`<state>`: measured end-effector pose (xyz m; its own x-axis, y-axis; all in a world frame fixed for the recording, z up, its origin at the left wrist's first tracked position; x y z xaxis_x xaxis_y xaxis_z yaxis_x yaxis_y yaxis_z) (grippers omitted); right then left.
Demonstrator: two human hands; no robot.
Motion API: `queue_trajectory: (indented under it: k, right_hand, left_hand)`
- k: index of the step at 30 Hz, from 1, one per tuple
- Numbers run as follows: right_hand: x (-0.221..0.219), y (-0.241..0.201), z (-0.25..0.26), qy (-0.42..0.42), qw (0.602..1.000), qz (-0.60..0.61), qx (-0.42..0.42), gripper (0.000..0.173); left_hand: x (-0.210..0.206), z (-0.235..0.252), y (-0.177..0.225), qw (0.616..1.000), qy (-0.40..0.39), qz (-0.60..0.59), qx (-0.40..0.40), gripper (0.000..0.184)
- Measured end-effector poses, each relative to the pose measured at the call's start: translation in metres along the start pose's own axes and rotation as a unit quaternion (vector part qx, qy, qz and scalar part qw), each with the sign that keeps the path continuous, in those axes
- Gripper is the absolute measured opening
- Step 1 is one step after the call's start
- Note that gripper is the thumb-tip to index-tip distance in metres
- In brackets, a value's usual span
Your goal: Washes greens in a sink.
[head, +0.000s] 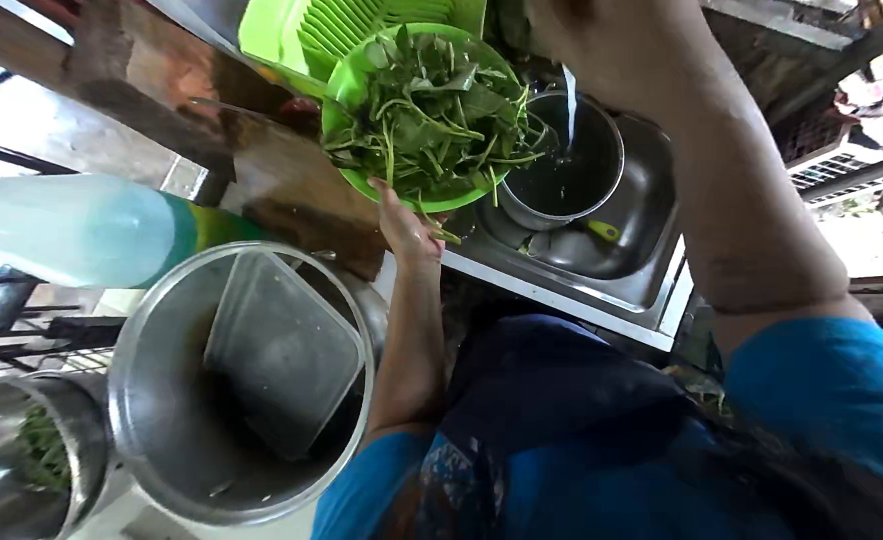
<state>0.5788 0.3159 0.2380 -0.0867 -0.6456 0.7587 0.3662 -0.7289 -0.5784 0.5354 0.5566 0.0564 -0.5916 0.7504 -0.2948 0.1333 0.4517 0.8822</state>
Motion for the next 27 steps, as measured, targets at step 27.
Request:
queue_trajectory:
  k: [27]
  right_hand:
    - [-0.01, 0.026, -0.057, -0.168, 0.985, -0.038, -0.024, 0.03]
  left_hand:
    - [0.007, -0.005, -0.003, 0.999, 0.002, 0.031, 0.02, 0.052]
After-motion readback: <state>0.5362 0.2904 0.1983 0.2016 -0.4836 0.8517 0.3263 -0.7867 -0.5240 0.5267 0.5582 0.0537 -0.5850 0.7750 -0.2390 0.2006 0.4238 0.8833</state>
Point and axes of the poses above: each hand's wrist, its own z-axis towards the middle knuckle, its own x-axis out of the back of the hand, y = z × x, the point moved 8 cm from there along z, towards the middle knuckle, and after that the axes turned 5 degrees about y, right-handed, at the moved point
